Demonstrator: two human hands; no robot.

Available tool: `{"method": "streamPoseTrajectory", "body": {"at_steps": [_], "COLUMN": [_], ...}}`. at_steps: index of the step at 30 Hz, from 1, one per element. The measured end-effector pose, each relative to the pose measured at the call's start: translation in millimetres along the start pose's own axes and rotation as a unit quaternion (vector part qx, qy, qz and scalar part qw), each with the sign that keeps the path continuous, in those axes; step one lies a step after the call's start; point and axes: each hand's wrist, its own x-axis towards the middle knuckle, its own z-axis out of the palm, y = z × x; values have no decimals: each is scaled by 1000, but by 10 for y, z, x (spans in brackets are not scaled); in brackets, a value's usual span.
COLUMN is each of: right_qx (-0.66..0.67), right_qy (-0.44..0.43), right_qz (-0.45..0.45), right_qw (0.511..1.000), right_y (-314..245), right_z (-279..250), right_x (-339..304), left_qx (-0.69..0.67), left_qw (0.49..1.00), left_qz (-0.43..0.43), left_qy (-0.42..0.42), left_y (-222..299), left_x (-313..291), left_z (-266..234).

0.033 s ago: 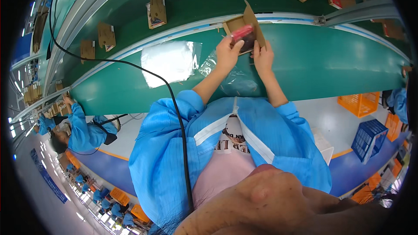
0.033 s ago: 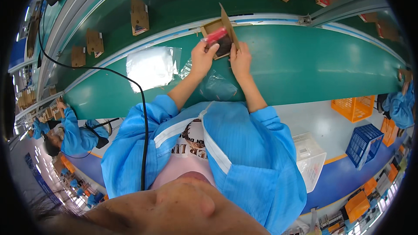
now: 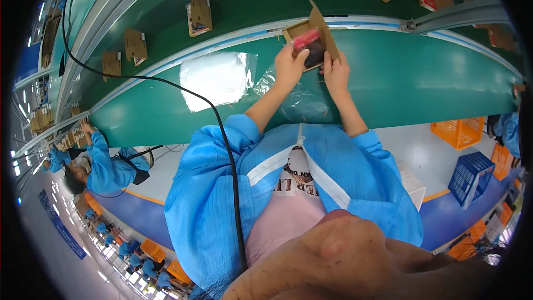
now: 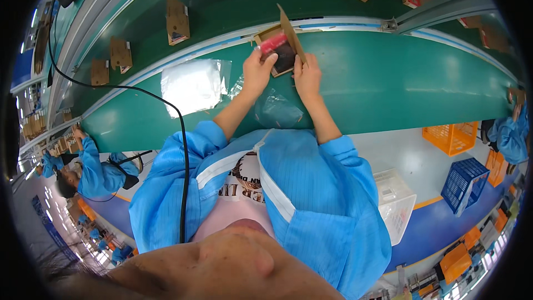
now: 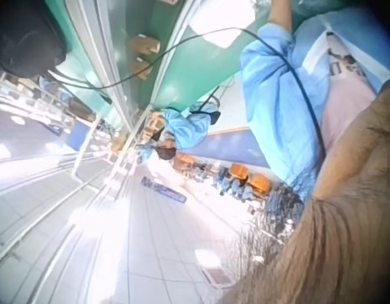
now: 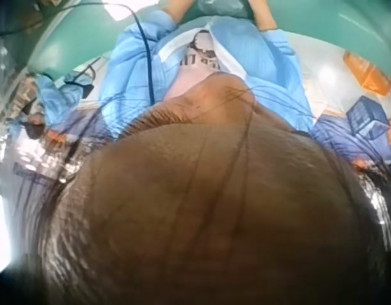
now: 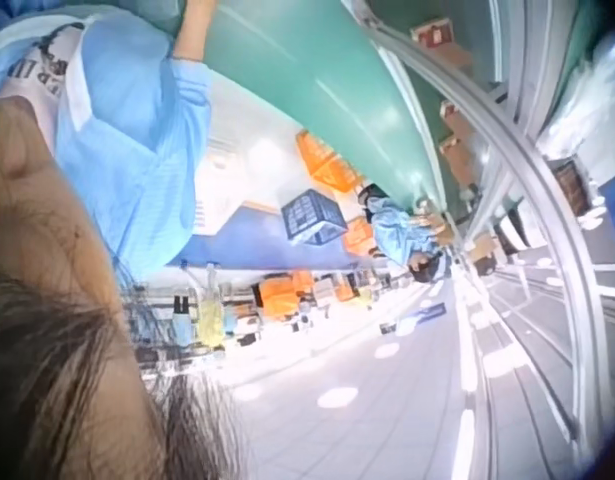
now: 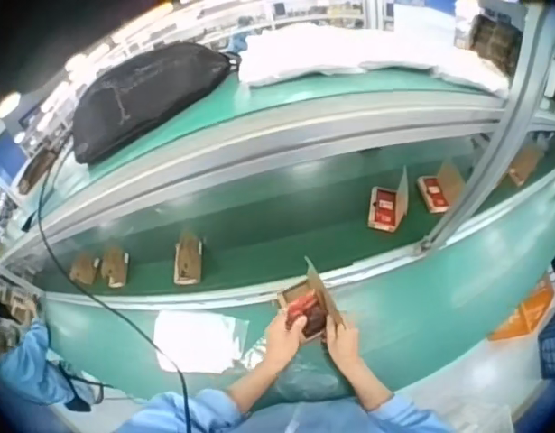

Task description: Packaging electronic devices into plastic sleeves and cardboard boxes on an assembly line.

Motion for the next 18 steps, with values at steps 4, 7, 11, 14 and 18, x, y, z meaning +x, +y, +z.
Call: {"method": "streamPoseTrajectory", "body": {"at_steps": [4,7,11,14,18], "right_qx": [37,25,-11,72,114], "right_qy": [-41,-39,-44,-99,-104], "right_qz": [48,39,-6,110,164], "right_qw": [997,998,999,986,974], "right_y": [-31,38,-37,-258,-423], "right_z": [-13,29,40,-93,-139], "right_x": [-31,-52,-22,-13,307], "left_qx": [495,538,583,544,419], "left_qw": [853,807,716,757,845], "left_qz": [161,239,382,354,333], "left_qy": [34,48,-44,-75,5], "left_y": [119,73,-184,-105,17], "left_x": [246,283,317,287,82], "left_z": [-109,-152,-243,-303,-417]}}
